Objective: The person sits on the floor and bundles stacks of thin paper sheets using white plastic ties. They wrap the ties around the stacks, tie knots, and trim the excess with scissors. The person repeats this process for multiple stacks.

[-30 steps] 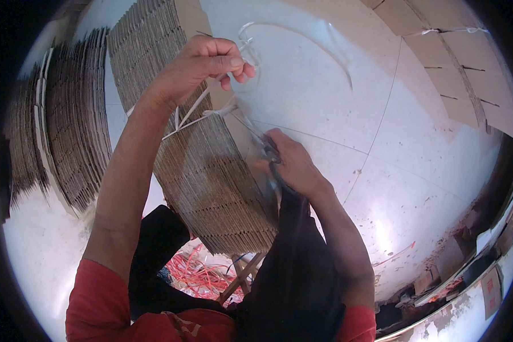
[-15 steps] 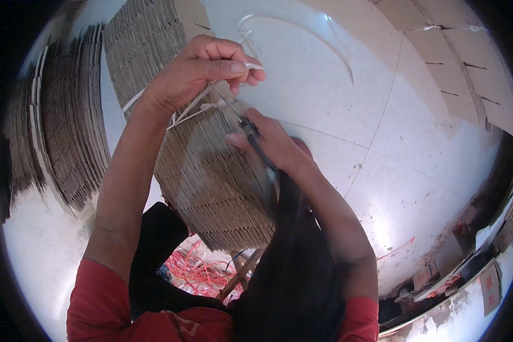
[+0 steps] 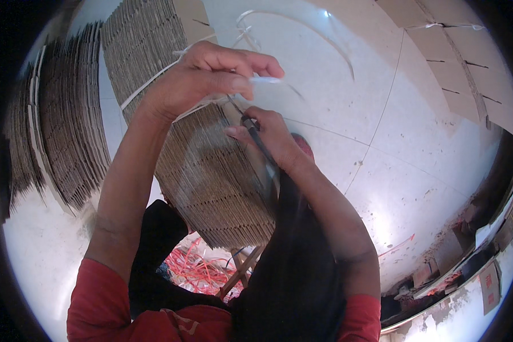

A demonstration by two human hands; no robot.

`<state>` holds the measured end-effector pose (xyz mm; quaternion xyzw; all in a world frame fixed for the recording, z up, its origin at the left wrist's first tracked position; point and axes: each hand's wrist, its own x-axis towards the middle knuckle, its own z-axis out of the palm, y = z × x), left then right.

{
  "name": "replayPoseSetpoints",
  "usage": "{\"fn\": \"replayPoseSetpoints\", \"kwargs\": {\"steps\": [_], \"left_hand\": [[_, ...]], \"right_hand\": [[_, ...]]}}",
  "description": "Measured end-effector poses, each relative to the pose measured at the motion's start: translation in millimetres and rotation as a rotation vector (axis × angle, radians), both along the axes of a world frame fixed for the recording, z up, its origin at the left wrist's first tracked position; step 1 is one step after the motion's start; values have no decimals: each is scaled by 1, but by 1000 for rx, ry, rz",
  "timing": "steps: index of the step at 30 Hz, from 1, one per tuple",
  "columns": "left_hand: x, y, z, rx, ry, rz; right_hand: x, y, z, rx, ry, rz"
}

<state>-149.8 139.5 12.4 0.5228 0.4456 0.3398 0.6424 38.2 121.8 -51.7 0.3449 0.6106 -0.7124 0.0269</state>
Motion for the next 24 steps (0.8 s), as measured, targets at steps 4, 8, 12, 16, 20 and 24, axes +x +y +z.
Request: {"fn": "replayPoseSetpoints", "kwargs": {"steps": [4, 8, 12, 16, 20, 24], "left_hand": [[43, -26, 33, 429, 424, -391], [20, -57, 37, 466, 737, 126], [-41, -58, 22, -144, 1345, 638], [-43, -69, -9, -83, 1481, 390], [-54, -72, -22, 66, 1501, 388], [-72, -67, -26, -115, 903, 670]], "right_hand": [[45, -19, -58, 72, -91, -16], [63, -17, -44, 79, -18, -335], [93, -17, -60, 301, -204, -606], [108, -1, -65, 226, -234, -758], [109, 7, -58, 217, -249, -763], [116, 12, -62, 212, -231, -910]]}}
